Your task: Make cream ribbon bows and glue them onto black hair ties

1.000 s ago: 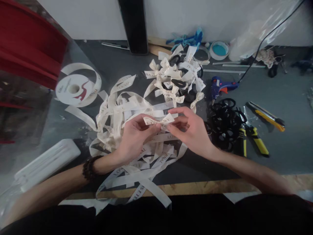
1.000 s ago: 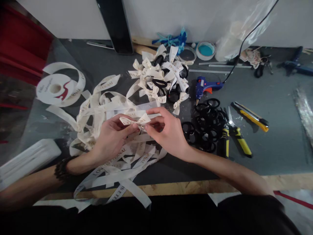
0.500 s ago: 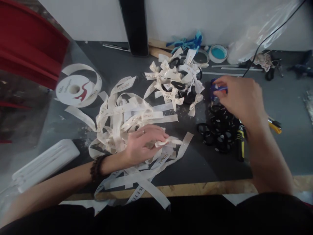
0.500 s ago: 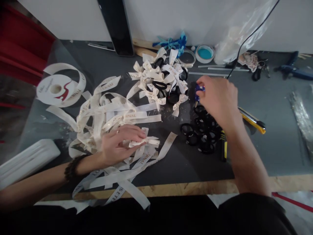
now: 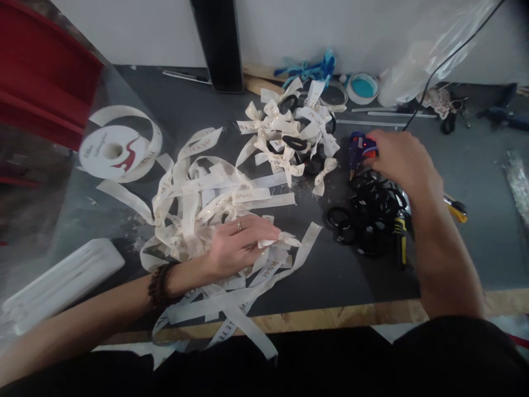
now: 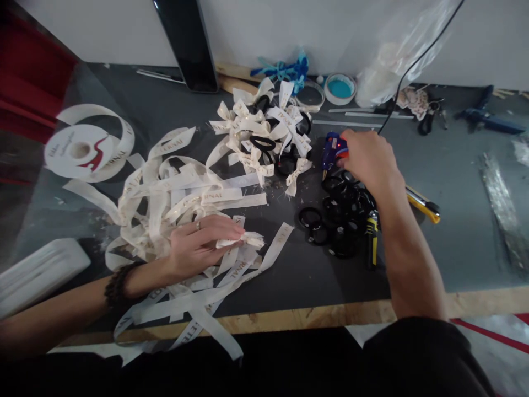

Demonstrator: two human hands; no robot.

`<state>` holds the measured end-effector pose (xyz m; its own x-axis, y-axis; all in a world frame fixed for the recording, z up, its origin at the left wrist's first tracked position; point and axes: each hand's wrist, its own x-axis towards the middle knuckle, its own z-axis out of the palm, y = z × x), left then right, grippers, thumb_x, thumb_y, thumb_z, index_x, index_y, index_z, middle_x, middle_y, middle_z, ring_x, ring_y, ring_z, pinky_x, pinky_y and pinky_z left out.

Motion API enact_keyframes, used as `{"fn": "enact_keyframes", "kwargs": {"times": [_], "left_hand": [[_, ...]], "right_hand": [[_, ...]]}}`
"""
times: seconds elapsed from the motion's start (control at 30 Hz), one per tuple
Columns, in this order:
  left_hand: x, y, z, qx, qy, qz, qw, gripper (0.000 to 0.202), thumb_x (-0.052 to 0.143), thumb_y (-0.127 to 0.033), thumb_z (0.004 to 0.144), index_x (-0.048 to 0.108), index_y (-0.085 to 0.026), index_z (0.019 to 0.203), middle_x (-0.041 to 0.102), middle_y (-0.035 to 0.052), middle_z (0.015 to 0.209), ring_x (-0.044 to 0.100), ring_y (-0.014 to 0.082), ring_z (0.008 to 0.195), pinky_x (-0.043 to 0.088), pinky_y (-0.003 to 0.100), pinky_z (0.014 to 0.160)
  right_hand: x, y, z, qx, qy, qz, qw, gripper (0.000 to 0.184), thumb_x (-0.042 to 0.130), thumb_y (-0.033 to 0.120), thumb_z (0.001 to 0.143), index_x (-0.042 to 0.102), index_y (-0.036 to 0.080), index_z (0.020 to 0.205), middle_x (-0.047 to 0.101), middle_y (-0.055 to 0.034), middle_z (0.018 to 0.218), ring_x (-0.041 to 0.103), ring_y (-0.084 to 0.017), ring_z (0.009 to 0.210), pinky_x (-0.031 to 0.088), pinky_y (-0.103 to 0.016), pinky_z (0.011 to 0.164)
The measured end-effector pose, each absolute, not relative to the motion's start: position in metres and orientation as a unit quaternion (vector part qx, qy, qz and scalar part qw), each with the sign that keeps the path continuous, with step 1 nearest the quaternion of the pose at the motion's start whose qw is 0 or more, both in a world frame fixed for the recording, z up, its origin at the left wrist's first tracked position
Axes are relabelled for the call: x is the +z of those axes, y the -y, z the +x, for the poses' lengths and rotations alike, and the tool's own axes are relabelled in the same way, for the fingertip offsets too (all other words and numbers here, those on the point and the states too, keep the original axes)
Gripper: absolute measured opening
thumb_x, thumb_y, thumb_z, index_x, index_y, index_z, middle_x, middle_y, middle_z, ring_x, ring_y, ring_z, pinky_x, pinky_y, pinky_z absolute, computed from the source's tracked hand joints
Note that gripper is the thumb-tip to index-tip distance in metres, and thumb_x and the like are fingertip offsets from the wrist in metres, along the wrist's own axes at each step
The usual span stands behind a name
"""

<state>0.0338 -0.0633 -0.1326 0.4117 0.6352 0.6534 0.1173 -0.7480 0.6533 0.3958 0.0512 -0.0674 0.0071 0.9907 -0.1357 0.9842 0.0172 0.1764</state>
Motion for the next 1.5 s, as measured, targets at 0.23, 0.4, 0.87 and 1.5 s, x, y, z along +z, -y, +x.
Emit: {"fn": "enact_keyframes", "kwargs": {"times": [0.23, 0.4, 0.87, 1.5], "left_hand": [[-0.134, 0.064, 0.034, 0.485, -0.253, 0.79, 0.275, 0.02, 0.078, -0.011, 0.092, 0.075, -0.026, 0.106, 0.084, 0.001, 0.095, 0.082, 0.0186, 0.089, 0.071, 0.037, 0.091], [-0.135, 0.064, 0.033, 0.487, -0.256, 0.787, 0.279, 0.02, 0.078, -0.008, 0.091, 0.075, -0.022, 0.105, 0.083, 0.0037, 0.097, 0.081, 0.0177, 0.093, 0.071, 0.034, 0.091], [-0.134, 0.065, 0.032, 0.506, -0.275, 0.786, 0.222, 0.021, 0.084, -0.013, 0.088, 0.076, -0.023, 0.105, 0.082, 0.0014, 0.1, 0.083, 0.0169, 0.088, 0.072, 0.027, 0.082], [-0.127, 0.061, 0.024, 0.51, -0.282, 0.81, 0.072, 0.015, 0.082, -0.015, 0.088, 0.077, -0.029, 0.09, 0.08, -0.0047, 0.083, 0.072, 0.018, 0.076, 0.063, 0.033, 0.062]], "right_hand": [[-0.066, -0.055, 0.404, 0.024, -0.692, 0.71, 0.127, 0.046, 0.063, 0.034, 0.1, 0.068, 0.018, 0.143, 0.077, -0.0258, 0.12, 0.067, -0.031, 0.101, 0.031, -0.041, 0.075], [-0.054, -0.051, 0.407, 0.042, -0.699, 0.704, 0.12, 0.047, 0.063, 0.027, 0.092, 0.071, 0.02, 0.137, 0.08, -0.02, 0.112, 0.071, -0.035, 0.098, 0.034, -0.039, 0.073], [-0.002, 0.0, 0.358, 0.03, -0.75, 0.66, -0.047, 0.05, 0.071, 0.021, 0.088, 0.068, 0.021, 0.138, 0.078, -0.0148, 0.128, 0.073, -0.033, 0.121, 0.052, -0.042, 0.099], [-0.013, 0.034, 0.286, -0.004, -0.795, 0.592, -0.132, 0.03, 0.075, 0.037, 0.085, 0.07, 0.027, 0.113, 0.081, -0.0028, 0.11, 0.077, -0.03, 0.098, 0.053, -0.039, 0.078]]}}
